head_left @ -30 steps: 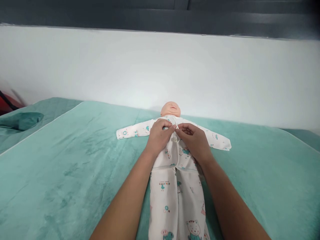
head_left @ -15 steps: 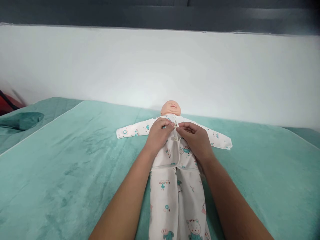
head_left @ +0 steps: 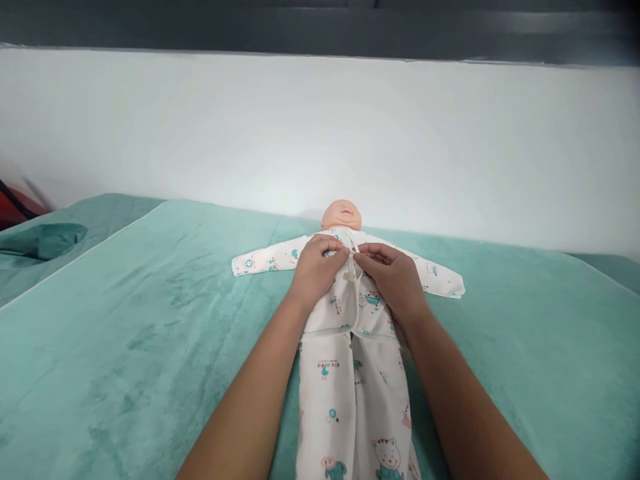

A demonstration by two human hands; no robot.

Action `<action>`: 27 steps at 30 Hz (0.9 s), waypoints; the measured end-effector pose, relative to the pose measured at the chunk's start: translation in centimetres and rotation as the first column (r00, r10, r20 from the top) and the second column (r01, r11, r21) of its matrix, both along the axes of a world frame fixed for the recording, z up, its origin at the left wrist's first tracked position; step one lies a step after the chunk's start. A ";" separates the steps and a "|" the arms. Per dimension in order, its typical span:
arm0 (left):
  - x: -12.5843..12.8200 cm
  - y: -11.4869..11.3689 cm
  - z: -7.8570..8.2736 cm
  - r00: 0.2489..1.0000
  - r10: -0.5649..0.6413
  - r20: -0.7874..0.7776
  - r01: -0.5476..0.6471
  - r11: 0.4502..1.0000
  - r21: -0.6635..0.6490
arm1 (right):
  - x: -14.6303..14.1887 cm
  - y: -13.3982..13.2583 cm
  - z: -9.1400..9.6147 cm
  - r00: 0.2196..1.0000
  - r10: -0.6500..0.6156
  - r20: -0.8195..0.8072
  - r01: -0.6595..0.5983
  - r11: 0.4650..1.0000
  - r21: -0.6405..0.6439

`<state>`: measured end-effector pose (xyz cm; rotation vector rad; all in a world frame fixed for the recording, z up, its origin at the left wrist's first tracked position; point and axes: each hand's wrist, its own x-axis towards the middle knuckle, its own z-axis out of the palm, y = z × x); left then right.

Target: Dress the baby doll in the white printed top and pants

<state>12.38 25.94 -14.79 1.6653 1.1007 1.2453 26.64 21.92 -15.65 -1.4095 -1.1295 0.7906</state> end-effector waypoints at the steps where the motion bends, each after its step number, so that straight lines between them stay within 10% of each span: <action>1: -0.1 0.0 0.0 1.000 -0.007 0.015 0.007 1.000 -0.013 | 0.0 0.0 0.0 1.000 0.000 -0.003 0.000 1.000 -0.002; 18: 0.1 0.1 0.0 0.999 -0.005 -0.038 0.006 1.000 0.007 | -0.7 -0.5 0.9 0.997 0.045 0.054 -0.045 0.999 -0.001; 27: 0.2 -0.5 0.8 0.998 -0.034 -0.048 0.029 0.995 -0.099 | -1.1 -0.6 1.1 0.928 0.047 0.371 -0.073 0.996 0.056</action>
